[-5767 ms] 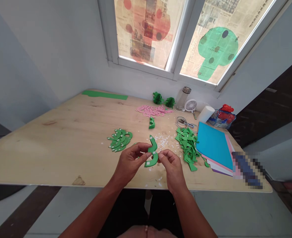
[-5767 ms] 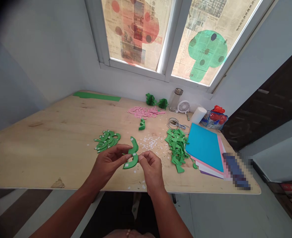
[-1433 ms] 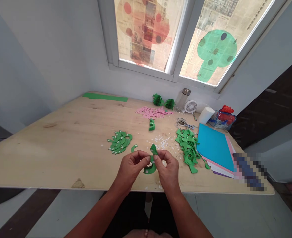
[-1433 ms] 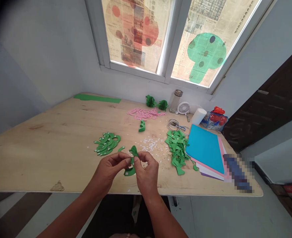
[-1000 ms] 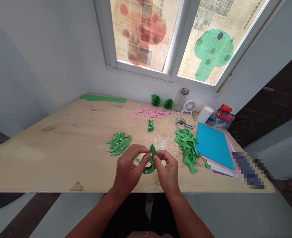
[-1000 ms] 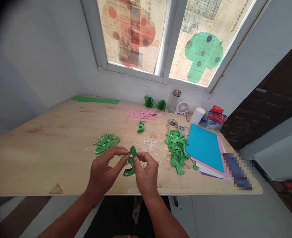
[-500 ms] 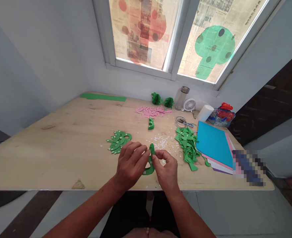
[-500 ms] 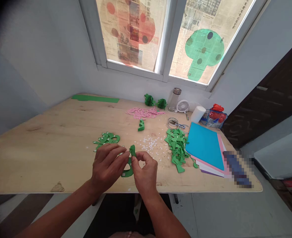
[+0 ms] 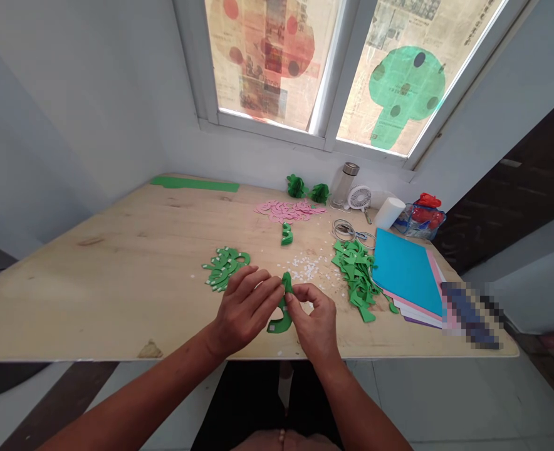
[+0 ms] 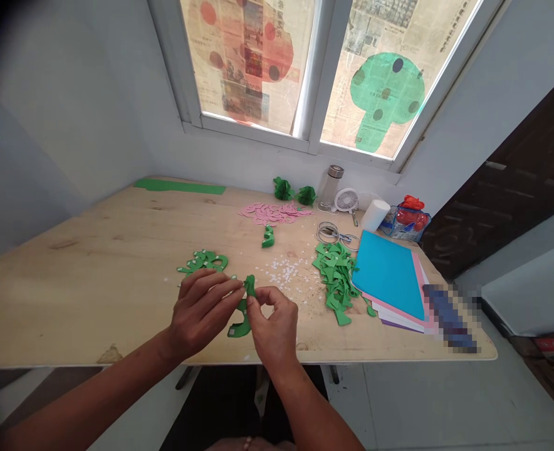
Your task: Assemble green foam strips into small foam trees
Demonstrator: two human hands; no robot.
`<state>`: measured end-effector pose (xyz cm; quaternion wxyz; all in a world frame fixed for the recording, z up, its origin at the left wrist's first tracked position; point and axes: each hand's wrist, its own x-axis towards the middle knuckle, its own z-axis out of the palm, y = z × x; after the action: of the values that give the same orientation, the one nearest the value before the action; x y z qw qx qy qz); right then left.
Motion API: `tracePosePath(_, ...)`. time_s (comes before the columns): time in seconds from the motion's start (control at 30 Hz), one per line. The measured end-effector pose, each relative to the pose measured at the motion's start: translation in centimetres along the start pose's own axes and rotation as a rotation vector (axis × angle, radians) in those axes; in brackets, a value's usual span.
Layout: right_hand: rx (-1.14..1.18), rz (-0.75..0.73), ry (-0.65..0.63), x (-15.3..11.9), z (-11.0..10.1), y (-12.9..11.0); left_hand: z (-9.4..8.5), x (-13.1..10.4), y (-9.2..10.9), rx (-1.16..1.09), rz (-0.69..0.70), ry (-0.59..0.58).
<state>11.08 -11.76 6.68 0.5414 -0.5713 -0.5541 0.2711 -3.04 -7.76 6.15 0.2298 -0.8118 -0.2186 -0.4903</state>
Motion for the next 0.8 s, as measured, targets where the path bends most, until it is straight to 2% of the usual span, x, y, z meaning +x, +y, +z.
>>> tracePosePath(0.4, 0.002, 0.029, -0.02, 0.03, 0.25, 0.18, 0.16, -0.32, -0.87, -0.013, 0.101, -0.002)
tracePosePath(0.63, -0.006, 0.043, -0.049, 0.11, 0.37, 0.28, -0.12, -0.23, -0.79, 0.035, 0.062, -0.044)
tracePosePath(0.8, -0.008, 0.055, -0.049, 0.2, 0.36, 0.12, 0.18, -0.78, -0.92, -0.003, 0.078, -0.011)
